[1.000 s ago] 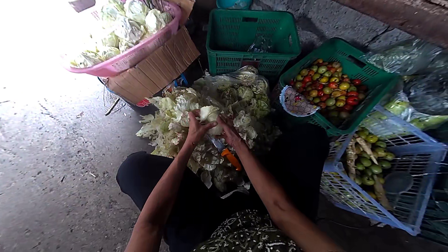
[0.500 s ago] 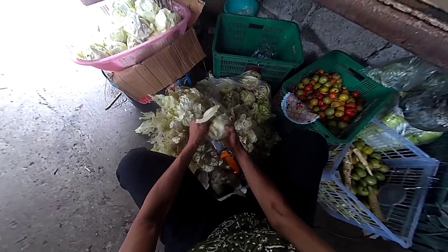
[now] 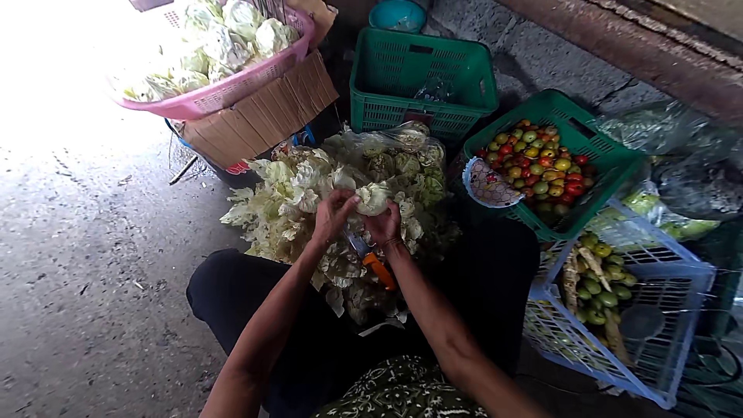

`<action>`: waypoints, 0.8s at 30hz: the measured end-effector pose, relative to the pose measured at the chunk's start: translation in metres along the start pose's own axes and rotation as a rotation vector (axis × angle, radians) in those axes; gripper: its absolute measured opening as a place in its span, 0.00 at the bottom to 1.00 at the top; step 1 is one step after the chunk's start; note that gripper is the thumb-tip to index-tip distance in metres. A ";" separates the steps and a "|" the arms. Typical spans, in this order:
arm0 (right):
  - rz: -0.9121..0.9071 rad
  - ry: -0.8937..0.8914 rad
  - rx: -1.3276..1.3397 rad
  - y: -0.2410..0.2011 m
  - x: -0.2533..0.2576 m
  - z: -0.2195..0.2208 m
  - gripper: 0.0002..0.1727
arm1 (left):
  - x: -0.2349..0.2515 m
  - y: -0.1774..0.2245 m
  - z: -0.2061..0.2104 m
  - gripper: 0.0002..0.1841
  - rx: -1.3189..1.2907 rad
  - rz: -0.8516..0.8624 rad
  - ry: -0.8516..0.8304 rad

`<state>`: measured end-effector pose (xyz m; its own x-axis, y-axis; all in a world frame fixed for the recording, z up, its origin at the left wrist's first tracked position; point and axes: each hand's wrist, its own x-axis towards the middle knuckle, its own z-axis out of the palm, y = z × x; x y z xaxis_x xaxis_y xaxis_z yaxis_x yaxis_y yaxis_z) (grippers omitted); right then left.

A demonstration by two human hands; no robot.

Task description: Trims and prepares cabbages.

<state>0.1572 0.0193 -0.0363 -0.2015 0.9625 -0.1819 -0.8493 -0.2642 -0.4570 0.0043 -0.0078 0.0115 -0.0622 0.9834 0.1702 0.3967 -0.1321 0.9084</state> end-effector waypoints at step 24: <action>0.660 0.074 -2.133 0.034 -0.063 -0.115 0.46 | 0.003 0.005 0.001 0.29 -0.980 -0.501 -0.060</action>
<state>0.1971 -0.0572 -0.1407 -0.0915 0.7471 -0.6584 0.9380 -0.1572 -0.3088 0.0067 -0.0055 0.0163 0.0425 0.9541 -0.2966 -0.5613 0.2684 0.7829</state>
